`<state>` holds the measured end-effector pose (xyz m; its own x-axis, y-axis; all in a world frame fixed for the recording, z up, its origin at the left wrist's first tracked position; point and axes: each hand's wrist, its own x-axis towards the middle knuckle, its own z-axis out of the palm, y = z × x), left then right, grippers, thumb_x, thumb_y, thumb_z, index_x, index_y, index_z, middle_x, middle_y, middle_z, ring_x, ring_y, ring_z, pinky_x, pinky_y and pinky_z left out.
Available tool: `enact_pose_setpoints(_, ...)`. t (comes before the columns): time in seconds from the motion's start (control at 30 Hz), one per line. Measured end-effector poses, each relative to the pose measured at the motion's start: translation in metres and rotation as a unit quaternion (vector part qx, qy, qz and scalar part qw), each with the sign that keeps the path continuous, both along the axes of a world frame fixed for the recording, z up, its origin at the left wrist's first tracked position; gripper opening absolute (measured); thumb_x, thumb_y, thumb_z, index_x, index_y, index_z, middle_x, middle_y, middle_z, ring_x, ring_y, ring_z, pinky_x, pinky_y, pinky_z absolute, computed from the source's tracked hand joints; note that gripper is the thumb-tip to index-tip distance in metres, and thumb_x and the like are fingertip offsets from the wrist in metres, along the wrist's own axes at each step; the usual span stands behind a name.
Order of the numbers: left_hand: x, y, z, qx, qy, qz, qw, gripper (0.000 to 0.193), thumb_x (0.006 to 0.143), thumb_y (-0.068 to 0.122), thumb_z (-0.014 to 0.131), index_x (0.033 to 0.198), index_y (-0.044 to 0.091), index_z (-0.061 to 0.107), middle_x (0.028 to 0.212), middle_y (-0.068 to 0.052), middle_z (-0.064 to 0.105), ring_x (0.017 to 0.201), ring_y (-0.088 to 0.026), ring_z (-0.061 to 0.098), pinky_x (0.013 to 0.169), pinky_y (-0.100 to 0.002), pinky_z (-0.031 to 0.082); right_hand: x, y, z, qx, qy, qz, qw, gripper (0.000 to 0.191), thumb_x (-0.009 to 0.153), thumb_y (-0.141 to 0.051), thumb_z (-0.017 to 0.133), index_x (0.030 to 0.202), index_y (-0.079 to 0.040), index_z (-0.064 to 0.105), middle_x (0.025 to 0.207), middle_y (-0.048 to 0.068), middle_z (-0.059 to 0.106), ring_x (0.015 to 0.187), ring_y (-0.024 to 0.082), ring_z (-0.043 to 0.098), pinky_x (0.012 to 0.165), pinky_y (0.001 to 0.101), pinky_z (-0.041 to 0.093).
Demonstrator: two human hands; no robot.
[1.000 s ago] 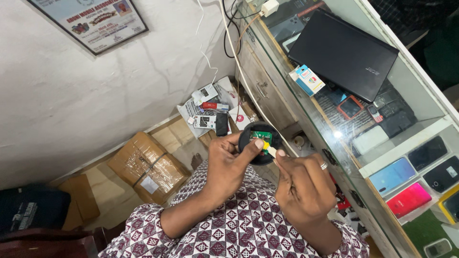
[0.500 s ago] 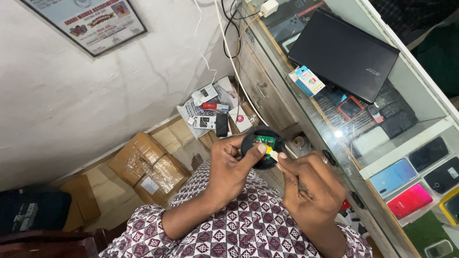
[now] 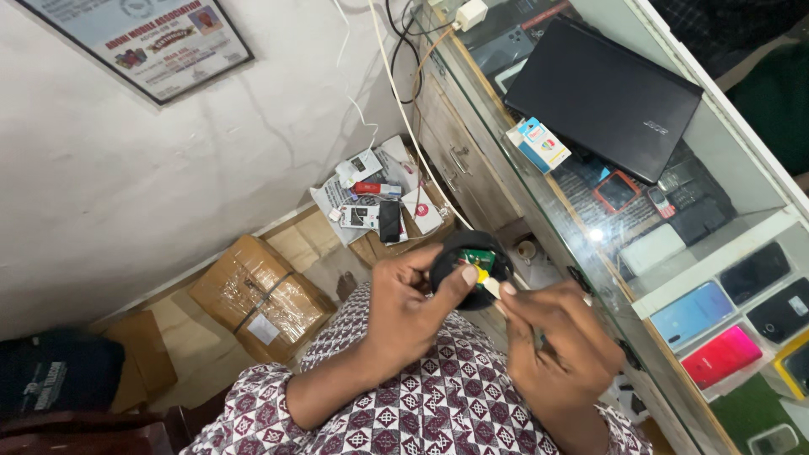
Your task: The person holds a small round electronic device with an exposed circuit board, solders a connection on the board using a soldering iron at a repair bench, then works the device on their lap, fitting the board and closing the casing by hand.
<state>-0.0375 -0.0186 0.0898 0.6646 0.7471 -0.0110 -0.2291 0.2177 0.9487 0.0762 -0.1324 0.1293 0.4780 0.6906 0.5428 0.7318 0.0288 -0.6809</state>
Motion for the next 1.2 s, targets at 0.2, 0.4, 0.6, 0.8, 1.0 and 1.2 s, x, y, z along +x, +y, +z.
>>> enact_pose_setpoints(0.2, -0.006, 0.001, 0.017, 0.157, 0.029, 0.024, 0.987, 0.017, 0.096, 0.008, 0.071, 0.111, -0.001, 0.075, 0.076, 0.002, 0.068, 0.066, 0.0, 0.055, 0.058, -0.02, 0.046, 0.003, -0.002, -0.007, 0.019, 0.028, 0.01, 0.999, 0.025, 0.079, 0.007, 0.082, 0.101, 0.001, 0.072, 0.096, 0.011, 0.07, 0.087, 0.017, 0.069, 0.069, 0.0254, 0.05)
enact_pose_setpoints(0.4, -0.007, 0.0, 0.021, 0.189, 0.046, 0.027, 0.981, 0.016, 0.094, 0.006, 0.072, 0.109, 0.0, 0.075, 0.072, -0.002, 0.066, 0.065, -0.001, 0.057, 0.058, -0.021, 0.047, 0.004, -0.002, -0.016, 0.027, 0.03, 0.018, 0.999, 0.029, 0.078, 0.0, 0.085, 0.104, -0.001, 0.073, 0.119, 0.017, 0.065, 0.102, 0.02, 0.069, 0.088, 0.0296, 0.058)
enact_pose_setpoints(0.6, -0.009, -0.001, 0.019, 0.234, 0.011, 0.037, 0.971, 0.023, 0.094, 0.004, 0.072, 0.117, -0.002, 0.071, 0.091, -0.009, 0.075, 0.078, -0.007, 0.068, 0.069, -0.023, 0.056, 0.001, 0.001, -0.024, 0.059, 0.062, 0.024, 0.996, 0.024, 0.085, -0.001, 0.084, 0.106, 0.001, 0.073, 0.125, 0.019, 0.066, 0.109, 0.024, 0.072, 0.088, 0.0293, 0.063)
enact_pose_setpoints(0.8, -0.012, -0.003, 0.023, 0.314, -0.017, 0.021, 0.949, 0.035, 0.093, 0.0, 0.07, 0.128, 0.0, 0.067, 0.117, -0.014, 0.076, 0.103, -0.022, 0.079, 0.089, -0.031, 0.063, -0.002, -0.002, -0.021, 0.09, 0.027, 0.009, 0.996, 0.017, 0.088, -0.001, 0.081, 0.101, 0.002, 0.071, 0.128, 0.025, 0.064, 0.11, 0.027, 0.074, 0.09, 0.0315, 0.064)
enact_pose_setpoints(1.0, -0.013, -0.004, 0.029, 0.328, -0.007, 0.022, 0.944, 0.039, 0.092, 0.0, 0.069, 0.131, 0.001, 0.066, 0.121, -0.014, 0.075, 0.107, -0.024, 0.079, 0.094, -0.034, 0.064, 0.001, -0.001, -0.02, 0.09, 0.0, 0.019, 0.996, 0.017, 0.089, 0.001, 0.08, 0.102, 0.004, 0.069, 0.125, 0.026, 0.069, 0.114, 0.033, 0.074, 0.096, 0.0369, 0.062)
enact_pose_setpoints(1.2, -0.013, -0.005, 0.037, 0.382, 0.038, 0.035, 0.923, 0.042, 0.087, 0.002, 0.072, 0.128, -0.001, 0.064, 0.119, -0.016, 0.073, 0.105, -0.029, 0.078, 0.09, -0.035, 0.063, 0.005, 0.002, -0.037, 0.134, 0.109, 0.052, 0.984, 0.015, 0.092, 0.002, 0.078, 0.103, 0.005, 0.068, 0.126, 0.027, 0.067, 0.118, 0.033, 0.071, 0.098, 0.0386, 0.062)
